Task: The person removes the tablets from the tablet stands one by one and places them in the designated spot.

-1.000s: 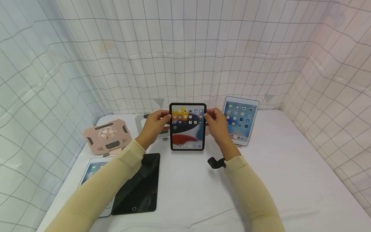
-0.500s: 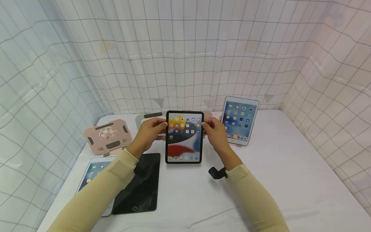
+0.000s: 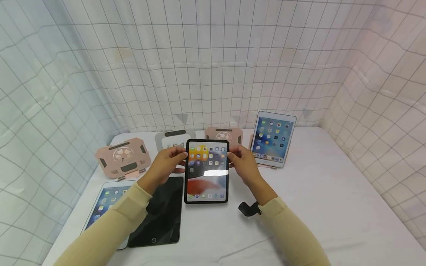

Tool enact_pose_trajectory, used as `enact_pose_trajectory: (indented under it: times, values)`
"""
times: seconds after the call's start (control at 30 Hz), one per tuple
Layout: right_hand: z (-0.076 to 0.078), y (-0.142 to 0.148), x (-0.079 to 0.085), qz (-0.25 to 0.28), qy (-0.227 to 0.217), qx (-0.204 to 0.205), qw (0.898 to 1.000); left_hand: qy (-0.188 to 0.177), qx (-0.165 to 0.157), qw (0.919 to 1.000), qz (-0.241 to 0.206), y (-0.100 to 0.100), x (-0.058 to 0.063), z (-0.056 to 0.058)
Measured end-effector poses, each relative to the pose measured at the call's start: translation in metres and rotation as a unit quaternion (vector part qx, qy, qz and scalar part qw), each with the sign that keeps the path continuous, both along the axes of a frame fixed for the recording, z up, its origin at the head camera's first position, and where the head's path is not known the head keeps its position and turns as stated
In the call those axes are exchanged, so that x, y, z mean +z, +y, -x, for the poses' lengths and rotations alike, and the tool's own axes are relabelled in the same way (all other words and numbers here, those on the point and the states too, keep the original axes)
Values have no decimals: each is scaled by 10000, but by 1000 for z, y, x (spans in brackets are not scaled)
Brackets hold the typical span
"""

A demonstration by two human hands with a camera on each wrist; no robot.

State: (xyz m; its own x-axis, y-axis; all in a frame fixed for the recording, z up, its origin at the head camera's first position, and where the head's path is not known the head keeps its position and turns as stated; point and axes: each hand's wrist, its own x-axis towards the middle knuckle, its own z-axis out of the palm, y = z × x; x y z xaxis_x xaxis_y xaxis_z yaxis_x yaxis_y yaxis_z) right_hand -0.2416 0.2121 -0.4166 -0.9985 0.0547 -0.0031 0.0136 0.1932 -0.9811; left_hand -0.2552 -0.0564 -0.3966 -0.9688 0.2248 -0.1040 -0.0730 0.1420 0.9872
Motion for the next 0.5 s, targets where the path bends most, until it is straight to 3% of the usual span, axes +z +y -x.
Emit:
enact_pose_trajectory:
  times: [0.5]
  values:
    - [-18,-8,-14,93,-517,304,9982,-480,184,9985,173,-8,-25,-20]
